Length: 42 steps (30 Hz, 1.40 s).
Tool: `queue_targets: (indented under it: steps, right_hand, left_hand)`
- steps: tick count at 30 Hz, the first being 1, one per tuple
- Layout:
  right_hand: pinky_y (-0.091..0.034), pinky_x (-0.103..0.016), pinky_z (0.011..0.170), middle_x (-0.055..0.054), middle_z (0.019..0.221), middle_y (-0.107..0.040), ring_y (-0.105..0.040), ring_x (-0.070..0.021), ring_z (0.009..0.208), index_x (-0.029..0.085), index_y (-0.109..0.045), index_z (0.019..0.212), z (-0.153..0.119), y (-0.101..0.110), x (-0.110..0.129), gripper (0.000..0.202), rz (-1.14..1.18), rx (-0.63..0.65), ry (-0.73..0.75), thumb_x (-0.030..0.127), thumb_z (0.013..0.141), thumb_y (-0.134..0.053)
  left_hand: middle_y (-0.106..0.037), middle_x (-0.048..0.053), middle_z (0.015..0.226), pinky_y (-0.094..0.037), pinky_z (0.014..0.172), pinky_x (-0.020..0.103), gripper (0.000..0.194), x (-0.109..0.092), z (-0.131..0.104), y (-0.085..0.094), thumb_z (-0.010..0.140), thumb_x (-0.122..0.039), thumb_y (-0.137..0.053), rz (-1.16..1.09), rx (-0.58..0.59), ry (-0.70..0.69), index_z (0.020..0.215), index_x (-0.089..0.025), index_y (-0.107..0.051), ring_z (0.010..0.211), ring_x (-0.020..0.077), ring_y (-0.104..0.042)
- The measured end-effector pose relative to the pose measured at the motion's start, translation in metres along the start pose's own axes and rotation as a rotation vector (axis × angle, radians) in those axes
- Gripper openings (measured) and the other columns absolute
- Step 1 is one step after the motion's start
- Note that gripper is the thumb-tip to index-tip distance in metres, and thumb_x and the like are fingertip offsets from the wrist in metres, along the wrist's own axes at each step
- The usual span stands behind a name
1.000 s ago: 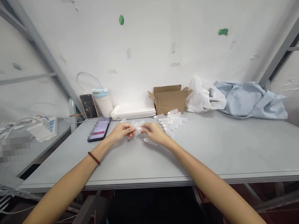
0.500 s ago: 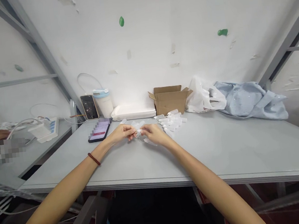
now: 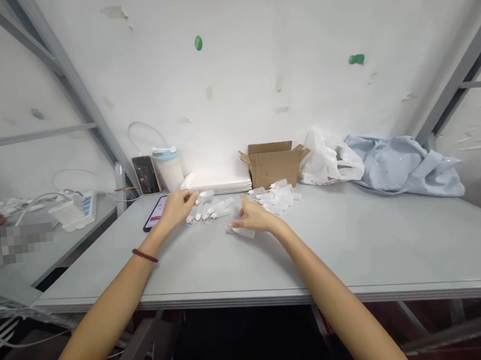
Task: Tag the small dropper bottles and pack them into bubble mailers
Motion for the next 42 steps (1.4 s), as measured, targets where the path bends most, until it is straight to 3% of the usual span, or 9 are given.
queue_targets:
  steps: [3, 7, 9, 14, 18, 26, 34, 42]
  right_hand:
    - [-0.043, -0.027, 0.059, -0.011, 0.099, -0.064, -0.06, -0.0184, 0.074, 0.013, -0.039, 0.134, -0.002, -0.013, -0.002, 0.089, -0.056, 0.138, -0.025, 0.04, 0.058, -0.077]
    - [-0.042, -0.023, 0.054, -0.005, 0.089, -0.065, -0.059, -0.0148, 0.07, 0.017, -0.058, 0.109, 0.0, -0.02, -0.006, 0.05, -0.104, 0.202, -0.04, 0.027, 0.062, -0.072]
    - [-0.043, -0.023, 0.057, -0.005, 0.085, -0.064, -0.059, -0.0154, 0.072, 0.015, -0.061, 0.097, 0.002, -0.014, -0.004, 0.036, -0.041, 0.145, -0.024, 0.025, 0.063, -0.07]
    - [-0.045, -0.027, 0.064, -0.003, 0.077, -0.064, -0.058, -0.0158, 0.071, 0.015, -0.064, 0.087, 0.003, 0.005, 0.013, 0.023, 0.244, -0.019, 0.124, 0.03, 0.071, -0.062]
    - [-0.043, -0.028, 0.065, -0.003, 0.078, -0.064, -0.056, -0.0149, 0.07, 0.015, -0.065, 0.088, 0.002, 0.013, 0.018, 0.023, 0.262, -0.116, 0.187, 0.032, 0.074, -0.059]
    - [-0.043, -0.03, 0.068, -0.003, 0.085, -0.062, -0.054, -0.0151, 0.073, 0.018, -0.058, 0.083, 0.005, 0.017, 0.016, 0.015, 0.171, -0.311, 0.269, 0.027, 0.071, -0.061]
    - [-0.044, -0.033, 0.075, -0.006, 0.091, -0.064, -0.058, -0.0189, 0.084, 0.019, -0.054, 0.089, 0.003, 0.015, 0.023, 0.014, 0.115, -0.329, 0.311, 0.027, 0.078, -0.056]
    - [-0.044, -0.032, 0.075, -0.006, 0.091, -0.066, -0.06, -0.0195, 0.085, 0.02, -0.053, 0.091, 0.002, 0.009, 0.026, 0.012, 0.087, -0.316, 0.318, 0.025, 0.08, -0.054]
  left_hand:
    - [-0.061, 0.003, 0.067, -0.038, 0.063, 0.027, 0.02, 0.001, 0.0, 0.008, 0.081, -0.037, -0.051, 0.049, -0.105, -0.017, 0.078, -0.018, -0.057, 0.066, 0.0178, -0.056]
    - [-0.059, 0.001, 0.067, -0.039, 0.064, 0.027, 0.018, 0.002, -0.001, 0.015, 0.081, -0.035, -0.05, -0.057, -0.161, 0.028, 0.084, -0.018, -0.054, 0.066, 0.0164, -0.056]
    - [-0.058, 0.001, 0.066, -0.04, 0.061, 0.025, 0.019, -0.001, -0.001, 0.005, 0.079, -0.036, -0.052, -0.148, -0.057, 0.035, 0.08, -0.017, -0.054, 0.064, 0.0154, -0.055]
    - [-0.06, 0.002, 0.068, -0.037, 0.049, 0.021, 0.029, -0.02, -0.014, -0.041, 0.079, -0.042, -0.053, -0.346, 0.393, -0.005, 0.079, -0.013, -0.06, 0.051, 0.0092, -0.048]
    - [-0.061, 0.004, 0.071, -0.036, 0.046, 0.019, 0.035, -0.029, -0.023, -0.057, 0.081, -0.045, -0.051, -0.396, 0.528, -0.026, 0.078, -0.012, -0.062, 0.053, 0.0083, -0.049]
    - [-0.06, 0.005, 0.072, -0.038, 0.043, 0.018, 0.04, -0.019, -0.021, -0.061, 0.078, -0.051, -0.056, -0.562, 0.527, 0.108, 0.072, -0.011, -0.06, 0.052, 0.0076, -0.05]
    - [-0.055, 0.0, 0.057, -0.039, 0.047, 0.02, 0.034, -0.026, -0.025, -0.064, 0.077, -0.045, -0.06, -0.608, 0.58, 0.026, 0.074, -0.011, -0.062, 0.048, 0.0069, -0.047]
    - [-0.056, 0.0, 0.059, -0.039, 0.047, 0.021, 0.033, -0.03, -0.026, -0.065, 0.076, -0.045, -0.062, -0.653, 0.579, 0.009, 0.075, -0.012, -0.062, 0.048, 0.0076, -0.049]
Point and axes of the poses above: each hand's wrist, its own z-axis towards the middle knuckle, its own y-axis out of the back of the hand, x = y × z, the point moved 9 cm from there along z, towards the middle knuckle
